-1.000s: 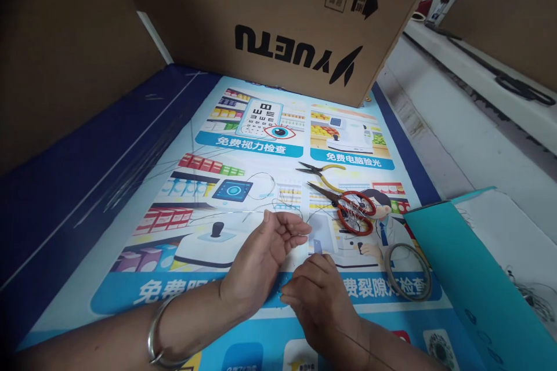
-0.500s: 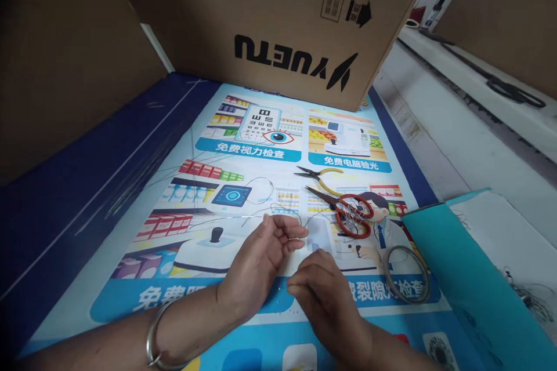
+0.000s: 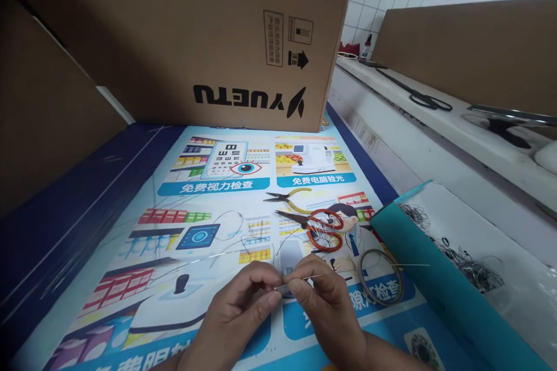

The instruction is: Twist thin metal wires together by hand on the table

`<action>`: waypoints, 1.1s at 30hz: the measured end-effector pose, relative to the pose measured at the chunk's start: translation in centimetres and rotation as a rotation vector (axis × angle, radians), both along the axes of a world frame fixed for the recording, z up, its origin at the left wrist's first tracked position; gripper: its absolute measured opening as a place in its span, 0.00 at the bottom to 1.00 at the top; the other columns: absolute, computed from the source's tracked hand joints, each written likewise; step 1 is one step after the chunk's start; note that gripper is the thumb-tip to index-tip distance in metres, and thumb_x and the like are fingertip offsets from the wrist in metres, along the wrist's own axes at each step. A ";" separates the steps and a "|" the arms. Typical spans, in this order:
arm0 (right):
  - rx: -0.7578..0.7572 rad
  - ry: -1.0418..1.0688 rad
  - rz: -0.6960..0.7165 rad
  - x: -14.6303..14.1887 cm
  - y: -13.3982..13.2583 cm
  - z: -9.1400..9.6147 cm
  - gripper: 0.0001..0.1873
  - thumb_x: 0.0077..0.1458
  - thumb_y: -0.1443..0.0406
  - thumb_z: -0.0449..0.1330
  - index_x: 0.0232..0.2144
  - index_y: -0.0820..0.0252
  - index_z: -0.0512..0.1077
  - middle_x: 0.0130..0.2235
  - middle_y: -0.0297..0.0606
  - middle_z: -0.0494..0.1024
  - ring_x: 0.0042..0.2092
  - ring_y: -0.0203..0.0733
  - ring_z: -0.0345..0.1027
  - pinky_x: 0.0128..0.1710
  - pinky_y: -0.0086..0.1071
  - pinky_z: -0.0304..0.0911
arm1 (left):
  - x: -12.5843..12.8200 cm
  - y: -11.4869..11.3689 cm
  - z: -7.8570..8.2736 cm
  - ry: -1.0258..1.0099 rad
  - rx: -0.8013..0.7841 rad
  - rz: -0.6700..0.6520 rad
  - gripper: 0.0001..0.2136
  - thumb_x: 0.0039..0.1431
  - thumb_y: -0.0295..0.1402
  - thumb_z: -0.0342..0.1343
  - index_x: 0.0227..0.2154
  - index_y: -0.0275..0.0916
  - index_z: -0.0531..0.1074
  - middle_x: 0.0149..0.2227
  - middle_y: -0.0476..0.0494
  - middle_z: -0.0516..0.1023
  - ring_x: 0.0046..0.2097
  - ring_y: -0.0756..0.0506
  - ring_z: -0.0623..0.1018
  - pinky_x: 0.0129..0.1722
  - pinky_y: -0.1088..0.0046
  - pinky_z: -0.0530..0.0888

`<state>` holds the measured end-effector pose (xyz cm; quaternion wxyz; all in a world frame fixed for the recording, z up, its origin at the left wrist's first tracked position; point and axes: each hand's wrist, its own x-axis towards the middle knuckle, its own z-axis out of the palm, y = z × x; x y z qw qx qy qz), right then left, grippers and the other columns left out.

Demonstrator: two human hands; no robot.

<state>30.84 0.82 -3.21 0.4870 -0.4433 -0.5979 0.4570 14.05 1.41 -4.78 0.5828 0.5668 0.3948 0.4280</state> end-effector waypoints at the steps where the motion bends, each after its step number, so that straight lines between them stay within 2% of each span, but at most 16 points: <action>1: 0.004 0.006 -0.001 0.0 0.0 0.0 0.05 0.56 0.68 0.58 0.30 0.56 0.73 0.31 0.33 0.70 0.36 0.37 0.63 0.37 0.29 0.59 | 0.1 0.0 0.0 0.017 0.021 0.009 0.05 0.57 0.34 0.53 0.33 0.39 0.69 0.32 0.47 0.69 0.35 0.48 0.69 0.36 0.72 0.68; 8: -0.005 -0.002 -0.012 0.0 -0.1 -0.3 0.05 0.56 0.68 0.58 0.30 0.56 0.73 0.30 0.33 0.70 0.35 0.38 0.64 0.36 0.30 0.59 | 0.2 0.0 0.1 0.084 0.140 0.039 0.02 0.57 0.30 0.53 0.30 0.39 0.69 0.31 0.48 0.71 0.34 0.48 0.71 0.36 0.73 0.69; 15: -0.032 -0.057 0.000 0.0 0.0 -0.2 0.05 0.56 0.66 0.58 0.30 0.58 0.73 0.30 0.35 0.70 0.35 0.39 0.64 0.36 0.32 0.59 | 0.2 0.0 0.4 0.135 0.121 0.091 0.04 0.58 0.30 0.53 0.28 0.40 0.69 0.30 0.49 0.73 0.34 0.49 0.73 0.35 0.75 0.70; 20: -0.104 -0.060 -0.024 -0.1 -0.1 -0.4 0.09 0.56 0.63 0.58 0.25 0.60 0.70 0.27 0.33 0.67 0.32 0.38 0.60 0.34 0.31 0.57 | 0.2 -0.1 0.5 0.183 0.182 0.114 0.05 0.58 0.29 0.52 0.27 0.40 0.70 0.29 0.49 0.73 0.33 0.49 0.73 0.34 0.76 0.70; 23: -0.256 0.034 -0.007 -0.4 -0.4 -0.6 0.13 0.55 0.60 0.58 0.22 0.60 0.65 0.25 0.31 0.63 0.30 0.36 0.56 0.31 0.29 0.54 | 0.1 -0.1 0.3 0.199 0.255 0.127 0.05 0.58 0.27 0.52 0.27 0.40 0.70 0.29 0.49 0.73 0.33 0.49 0.73 0.35 0.76 0.71; 27: -0.467 0.289 0.002 -1.0 -0.6 -0.4 0.16 0.51 0.58 0.61 0.20 0.61 0.62 0.23 0.30 0.60 0.28 0.35 0.52 0.30 0.28 0.53 | 0.0 -0.1 0.1 0.215 0.366 0.117 0.05 0.57 0.25 0.51 0.28 0.39 0.70 0.30 0.48 0.73 0.34 0.49 0.74 0.35 0.75 0.71; 33: -0.566 0.529 0.056 -1.6 -0.5 -0.2 0.17 0.46 0.58 0.64 0.19 0.61 0.62 0.23 0.32 0.61 0.30 0.37 0.55 0.32 0.30 0.56 | 0.2 -0.1 0.5 0.213 0.379 0.082 0.07 0.57 0.24 0.51 0.27 0.39 0.70 0.29 0.46 0.73 0.33 0.48 0.74 0.34 0.74 0.71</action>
